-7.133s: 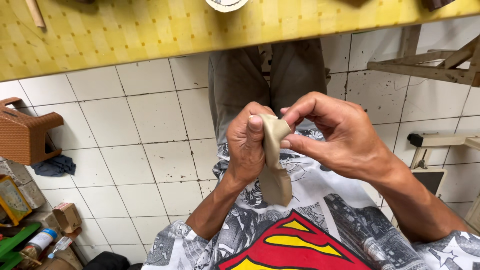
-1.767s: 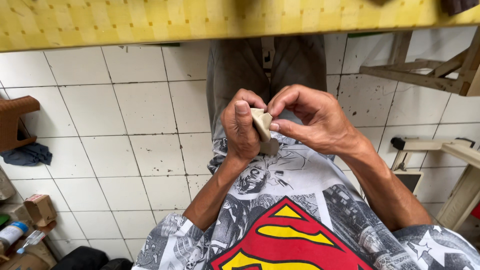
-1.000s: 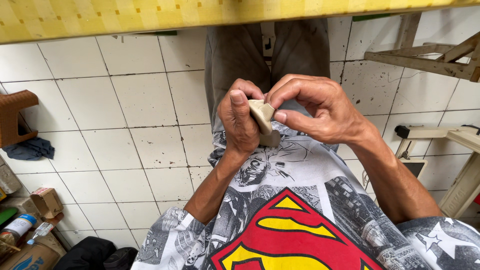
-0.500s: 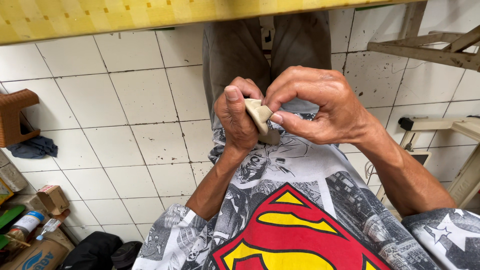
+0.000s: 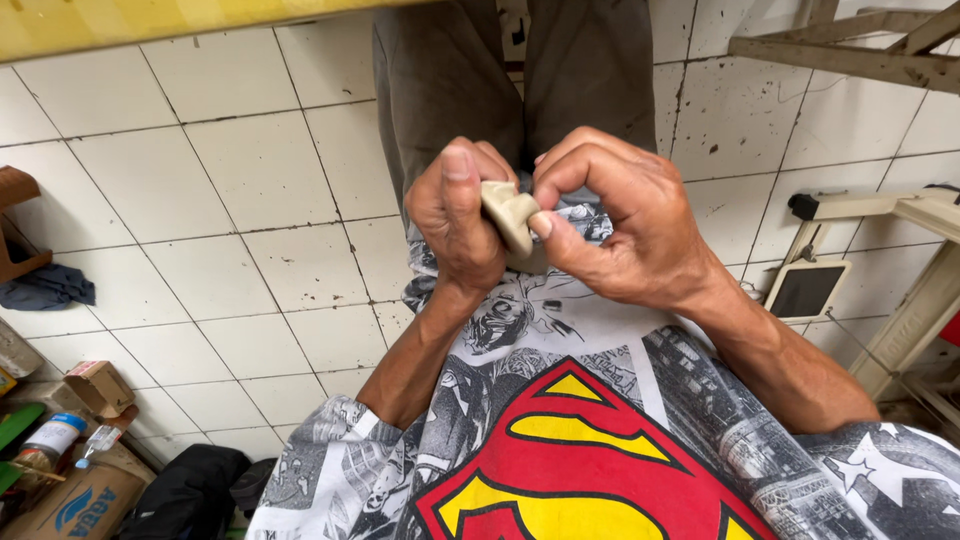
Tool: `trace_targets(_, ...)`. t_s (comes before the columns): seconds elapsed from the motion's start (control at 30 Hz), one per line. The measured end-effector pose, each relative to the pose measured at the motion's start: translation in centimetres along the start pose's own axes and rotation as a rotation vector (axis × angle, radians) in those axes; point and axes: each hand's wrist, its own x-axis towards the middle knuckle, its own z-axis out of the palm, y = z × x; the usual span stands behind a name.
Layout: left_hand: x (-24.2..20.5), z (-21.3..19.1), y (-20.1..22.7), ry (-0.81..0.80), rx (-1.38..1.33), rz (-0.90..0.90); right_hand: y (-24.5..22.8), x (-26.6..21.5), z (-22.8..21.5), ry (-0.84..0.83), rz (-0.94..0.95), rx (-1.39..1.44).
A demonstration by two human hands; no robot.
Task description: The person is repairing a beige shoe sole by hand. They peel back the sole to reveal the inner material, then use a knife to scrape and clean the surface of the sole.
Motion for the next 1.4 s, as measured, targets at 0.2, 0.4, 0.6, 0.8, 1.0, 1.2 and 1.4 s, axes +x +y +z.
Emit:
trace_targets(0.2, -0.4, 0.1, 0.6, 0.057, 0.109, -0.053, 1.0, -1.0, 1.3, -0.054, 0.185, 0.3)
trace_targets(0.4, -0.6, 0.5, 1.1, 0.064, 0.185, -0.065, 2.2, -1.0, 0.1, -0.196, 0.424, 0.587)
trace_targets(0.6, -0.7, 0.5, 0.9, 0.036, 0.154, -0.075, 2.0, 0.5, -1.2, -0.3, 0.577, 0.563)
trace_targets(0.8, -1.3, 0.1, 1.7, 0.014, 0.234, -0.049, 1.2, 1.1, -2.0, -0.349, 0.582, 0.471)
trace_targets(1.0, -1.6, 0.2, 1.6, 0.017, 0.245, -0.014, -1.5, 0.9, -2.8, -0.247, 0.2, 0.118)
trace_targets(1.2, -1.7, 0.1, 1.9, 0.008, 0.268, -0.01, -1.3, 1.0, -3.0, -0.31, 0.113, 0.094)
trace_targets(1.4, -1.8, 0.0, 2.0, -0.008, 0.256, 0.013, -1.0, 0.6, -2.7, -0.288, 0.198, 0.193)
